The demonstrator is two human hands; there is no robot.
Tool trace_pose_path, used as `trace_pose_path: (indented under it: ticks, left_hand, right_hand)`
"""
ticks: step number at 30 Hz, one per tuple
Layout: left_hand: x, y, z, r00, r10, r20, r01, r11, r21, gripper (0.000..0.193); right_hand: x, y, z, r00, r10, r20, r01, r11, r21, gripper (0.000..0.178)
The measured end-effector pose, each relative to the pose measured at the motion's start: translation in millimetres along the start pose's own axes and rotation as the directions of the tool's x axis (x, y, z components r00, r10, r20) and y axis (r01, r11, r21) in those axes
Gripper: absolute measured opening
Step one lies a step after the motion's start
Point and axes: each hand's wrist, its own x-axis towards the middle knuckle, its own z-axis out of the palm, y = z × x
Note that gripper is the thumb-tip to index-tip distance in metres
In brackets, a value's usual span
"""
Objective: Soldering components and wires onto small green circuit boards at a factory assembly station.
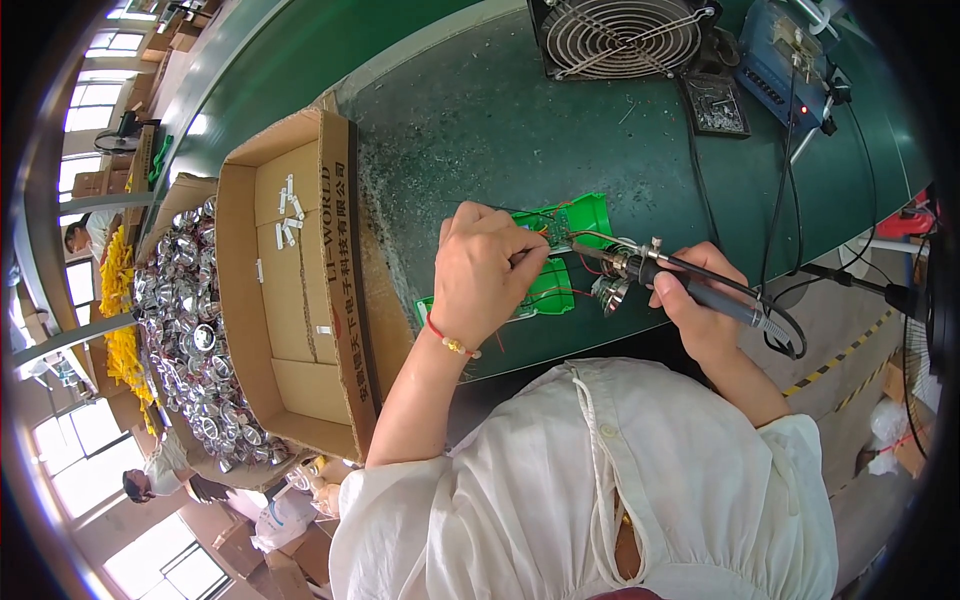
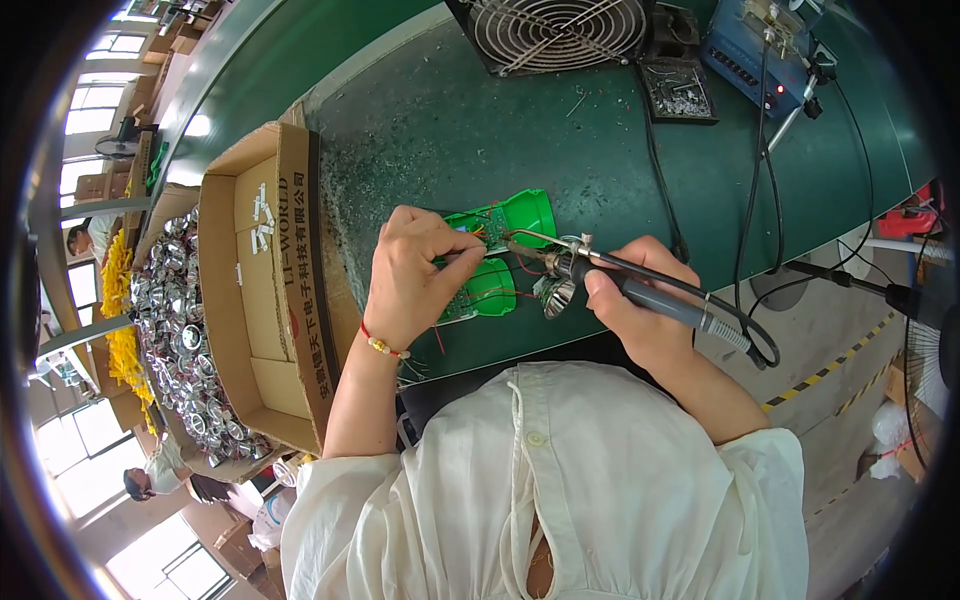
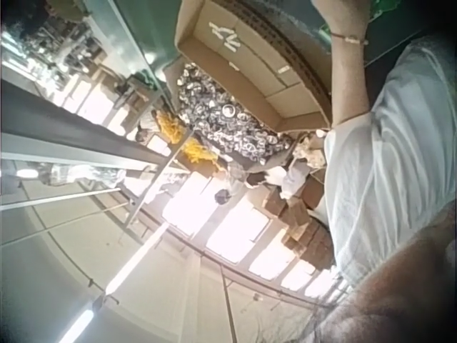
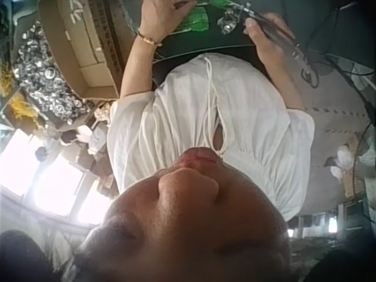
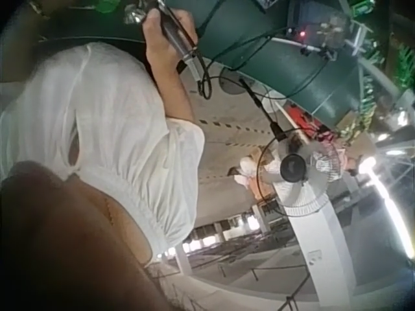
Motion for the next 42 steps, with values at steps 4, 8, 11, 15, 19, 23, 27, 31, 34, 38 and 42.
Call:
trace_pose_path:
  ticks: [4,8,11,15,19,23,27,31,34,38,42]
  left_hand:
    - [1,-1,1,1.000,0.000,0.020,0.000,1.000,0.004,0.007]
    - [0,-3,-1,1.000,-0.001,0.021,0.001,1.000,0.003,0.007]
    - [1,-1,-1,0.999,-0.018,0.045,0.019,1.000,-0.003,0.006]
    - [4,-6,3,0.998,-0.027,0.058,0.027,1.000,-0.008,0.005]
    - [4,2,-10,0.997,-0.047,0.066,0.046,0.999,0.019,0.007]
    - [17,-1,-26,0.991,0.068,0.113,-0.059,0.995,-0.078,0.022]
    - [16,-17,-38,0.921,-0.114,0.372,0.022,0.970,0.244,0.049]
    - [37,-28,-63,0.875,-0.171,0.453,-0.001,0.935,0.355,0.048]
    - [77,-43,-96,0.858,-0.379,0.346,0.182,0.856,0.484,0.045]
    - [154,-84,-114,0.925,-0.379,0.016,0.309,0.777,0.548,0.050]
    - [214,-150,-75,0.870,-0.320,-0.375,0.471,0.766,0.438,0.075]
  right_hand:
    - [2,-3,0,0.995,0.095,-0.024,-0.094,0.994,0.053,0.012]
    - [-2,-4,-2,0.996,0.067,-0.060,-0.060,0.993,0.105,0.012]
    - [-3,-6,-9,0.996,-0.026,-0.088,0.038,0.990,0.137,0.014]
    - [-1,1,-12,0.996,-0.004,-0.091,0.017,0.990,0.140,0.014]
    - [0,-3,-14,0.991,-0.049,-0.124,0.067,0.987,0.146,0.014]
    - [8,7,-32,0.980,-0.075,-0.186,0.096,0.989,0.111,0.013]
    - [13,9,-35,0.974,-0.010,-0.225,0.038,0.992,0.123,0.011]
    - [15,13,-44,0.970,-0.035,-0.242,0.072,0.987,0.146,0.011]
    - [16,14,-52,0.951,-0.027,-0.307,0.068,0.990,0.123,0.013]
    - [16,13,-53,0.944,0.023,-0.331,0.020,0.992,0.127,0.012]
    - [11,12,-48,0.939,0.040,-0.342,-0.001,0.994,0.113,0.012]
